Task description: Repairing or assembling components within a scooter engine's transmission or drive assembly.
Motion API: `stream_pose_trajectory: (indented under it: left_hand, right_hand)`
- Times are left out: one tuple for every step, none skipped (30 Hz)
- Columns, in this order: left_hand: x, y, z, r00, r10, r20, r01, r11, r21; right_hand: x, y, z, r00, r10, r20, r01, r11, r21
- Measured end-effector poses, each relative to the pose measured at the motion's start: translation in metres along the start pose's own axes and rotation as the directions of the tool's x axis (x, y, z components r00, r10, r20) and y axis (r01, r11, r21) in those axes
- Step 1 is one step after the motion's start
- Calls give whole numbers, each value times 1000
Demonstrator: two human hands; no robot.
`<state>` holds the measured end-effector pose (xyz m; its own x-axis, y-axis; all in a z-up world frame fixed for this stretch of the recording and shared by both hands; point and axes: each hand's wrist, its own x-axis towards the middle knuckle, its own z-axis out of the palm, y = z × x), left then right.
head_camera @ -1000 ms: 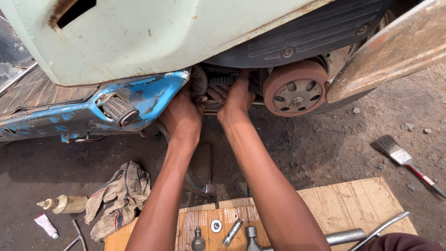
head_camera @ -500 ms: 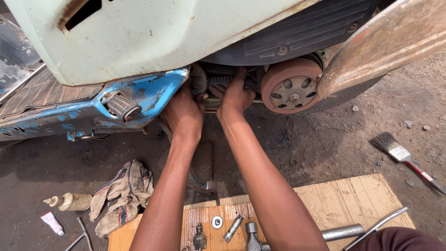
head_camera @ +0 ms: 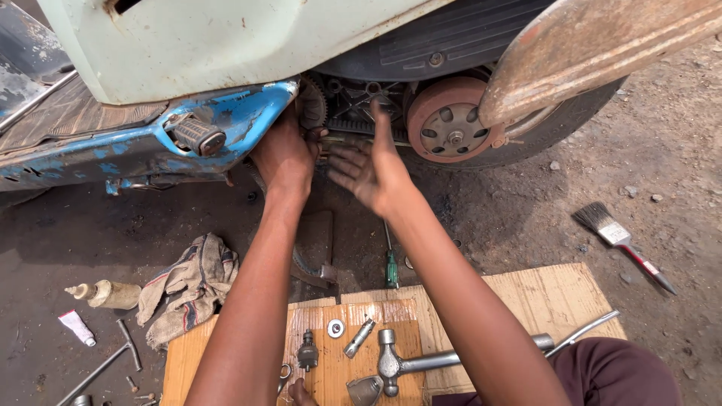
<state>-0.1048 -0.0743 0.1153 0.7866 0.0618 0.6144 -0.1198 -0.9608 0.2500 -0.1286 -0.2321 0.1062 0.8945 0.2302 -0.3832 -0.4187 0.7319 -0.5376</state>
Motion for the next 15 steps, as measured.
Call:
stream_pose_trajectory:
  left_hand:
    - [3,-3,0,1000,3,12,-2,1000,-13]
    - [5,-6,0,1000,5,24,-5,1000,-26]
    - [-7,-10,-3,999,-9,36,9,1000,-25]
    - [-19,-13,-5,999,24,25,-23,999,-25]
    - [-28,-16,-7,998,59,12,-58,998,-27]
    - [-59,-20,-12,999,47,20,-47,999,-27]
    - [-84,-25,-18,993,117,3,-116,987,-113]
    - [-109,-29,-25,983,185,-21,-186,963,-197]
    - [-128,-30,-44,982,187,-22,-188,963,-191]
    - [-147,-31,-64,974,41,225,-13,993,-121]
    - [-169,-33,-86,885,-132,446,149,989,-2]
    - [-190,-53,-88,884,-140,446,152,988,9]
    - [-213,-73,-91,837,-327,440,347,937,35]
    - [-236,-92,-96,753,-500,428,529,847,58]
    - [-236,-97,-99,751,-505,425,532,844,64]
  right_hand:
    - [-26,7,-15,997,-10,78,23,985,-169]
    - [-51,15,-31,988,-6,156,58,942,-330]
    - [-74,27,-56,989,9,147,41,941,-335]
    - [-97,39,-81,997,57,50,-36,936,-350]
    - [-119,48,-106,994,99,-46,-109,927,-358]
    - [-136,62,-137,992,110,-54,-122,925,-361]
    - [-149,74,-165,977,127,-171,-186,899,-397]
    - [-161,85,-193,949,136,-286,-253,869,-426]
    - [-161,93,-219,950,138,-280,-252,870,-424]
    - [-160,102,-244,940,98,-327,-251,849,-465]
    - [-161,113,-270,926,64,-371,-259,824,-504]
    - [-156,113,-271,927,75,-367,-265,823,-502]
    - [-152,112,-272,930,2,-367,-226,791,-569]
    - [-147,112,-272,930,-72,-361,-187,752,-632]
    - [-142,110,-263,931,-66,-358,-190,751,-633]
